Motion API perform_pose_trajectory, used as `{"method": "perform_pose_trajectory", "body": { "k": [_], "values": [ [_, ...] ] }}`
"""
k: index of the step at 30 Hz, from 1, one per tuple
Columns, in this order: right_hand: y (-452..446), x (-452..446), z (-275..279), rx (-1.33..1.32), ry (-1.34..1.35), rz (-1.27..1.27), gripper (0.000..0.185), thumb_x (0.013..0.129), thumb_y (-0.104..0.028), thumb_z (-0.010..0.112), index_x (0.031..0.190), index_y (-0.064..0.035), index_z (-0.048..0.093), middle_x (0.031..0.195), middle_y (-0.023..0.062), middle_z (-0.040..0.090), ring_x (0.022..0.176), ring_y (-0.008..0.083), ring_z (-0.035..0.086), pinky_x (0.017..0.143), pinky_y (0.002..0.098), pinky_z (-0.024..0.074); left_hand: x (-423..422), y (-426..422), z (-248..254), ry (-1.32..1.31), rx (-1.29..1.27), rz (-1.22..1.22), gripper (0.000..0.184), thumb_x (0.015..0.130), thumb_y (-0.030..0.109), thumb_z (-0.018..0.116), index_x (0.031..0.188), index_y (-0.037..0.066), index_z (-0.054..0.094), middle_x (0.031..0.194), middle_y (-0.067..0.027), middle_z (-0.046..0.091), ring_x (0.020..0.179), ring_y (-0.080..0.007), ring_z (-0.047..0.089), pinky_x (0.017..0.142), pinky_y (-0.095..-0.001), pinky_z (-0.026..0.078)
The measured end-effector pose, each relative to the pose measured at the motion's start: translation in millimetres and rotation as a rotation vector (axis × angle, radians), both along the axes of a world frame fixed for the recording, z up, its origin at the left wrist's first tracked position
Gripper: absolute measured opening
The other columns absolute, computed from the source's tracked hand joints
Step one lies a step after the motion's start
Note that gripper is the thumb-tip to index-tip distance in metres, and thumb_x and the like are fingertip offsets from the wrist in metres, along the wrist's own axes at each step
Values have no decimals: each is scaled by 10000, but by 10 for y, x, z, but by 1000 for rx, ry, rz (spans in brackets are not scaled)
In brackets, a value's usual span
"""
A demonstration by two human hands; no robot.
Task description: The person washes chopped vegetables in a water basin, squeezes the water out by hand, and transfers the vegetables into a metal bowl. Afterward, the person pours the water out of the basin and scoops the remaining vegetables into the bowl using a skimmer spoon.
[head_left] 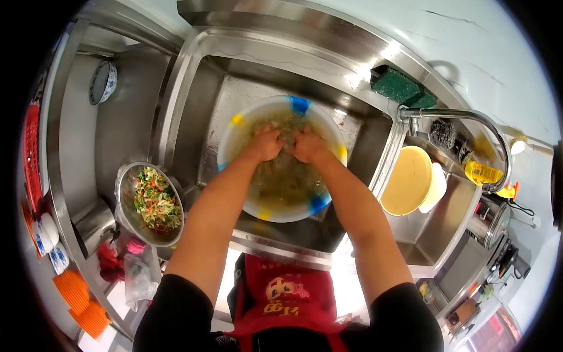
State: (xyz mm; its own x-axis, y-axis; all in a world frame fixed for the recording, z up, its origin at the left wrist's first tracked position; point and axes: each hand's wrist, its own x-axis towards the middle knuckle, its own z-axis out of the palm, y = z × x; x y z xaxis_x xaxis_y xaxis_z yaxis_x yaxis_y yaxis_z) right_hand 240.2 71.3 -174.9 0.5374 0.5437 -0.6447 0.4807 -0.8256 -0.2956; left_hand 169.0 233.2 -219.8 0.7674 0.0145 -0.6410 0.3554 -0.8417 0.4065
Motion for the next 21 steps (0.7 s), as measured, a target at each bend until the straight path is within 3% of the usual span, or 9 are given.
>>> {"method": "perform_pose_trajectory", "body": {
  "k": [8,11,13,14,17,18,19,20,21],
  "values": [
    [-159,-96,-334,-6,278,62,695,914,-589,413,1391,-86,450,1244,221,591,1179,362,541,1014,429,413,-251,11,46,146,-165,50,516,934,387,451,1354,95,517,1379,-231,475,1276,-375,429,1101,-448,299],
    [-170,-182,-326,-126,455,-8,620,906,-541,461,1333,-96,517,1304,213,548,1176,345,540,994,411,424,-380,-25,271,177,-253,237,511,933,354,459,1344,57,519,1346,-225,513,1234,-373,476,1069,-431,345],
    [-248,-280,-593,-100,379,199,608,909,-526,466,1354,-113,501,1334,218,523,1165,372,537,967,426,434,-440,-33,337,301,-424,552,501,937,332,474,1331,27,525,1335,-199,537,1206,-337,510,1035,-401,381],
    [-251,-286,-584,-92,351,268,605,910,-521,468,1361,-118,496,1344,219,515,1161,381,536,958,431,438,-486,-40,369,300,-428,556,501,937,332,474,1331,27,525,1335,-199,537,1206,-337,510,1035,-401,381],
    [-148,-323,-86,-164,595,69,646,915,-517,478,1426,-126,420,1430,220,432,1205,406,500,952,436,435,-679,-35,246,351,-549,700,529,962,334,469,1385,17,460,1419,-172,463,1225,-302,485,1014,-412,388],
    [-162,-403,-113,-82,674,-206,682,911,-524,493,1441,-105,392,1445,215,416,1217,401,491,950,442,437,-815,-73,-94,428,-595,803,545,976,350,445,1423,41,407,1454,-161,414,1253,-298,455,1010,-431,388],
    [-166,-475,-93,1,744,-482,721,907,-530,508,1456,-85,365,1461,210,399,1228,397,482,947,448,439,-830,-88,-92,505,-640,906,564,990,367,420,1461,65,355,1489,-149,365,1281,-294,425,1006,-450,388],
    [-173,-537,-73,0,744,-477,721,907,-530,508,1456,-85,365,1461,210,399,1228,397,482,947,448,439,-862,-118,-83,504,-642,911,564,990,367,420,1461,65,355,1489,-149,365,1281,-294,425,1006,-450,388],
    [-160,-594,-9,64,838,-664,753,902,-536,521,1456,-55,354,1457,200,406,1222,372,487,962,457,427,-784,-194,276,540,-655,1056,580,997,386,400,1486,91,300,1516,-139,316,1324,-302,380,1025,-480,370]
  ]
}}
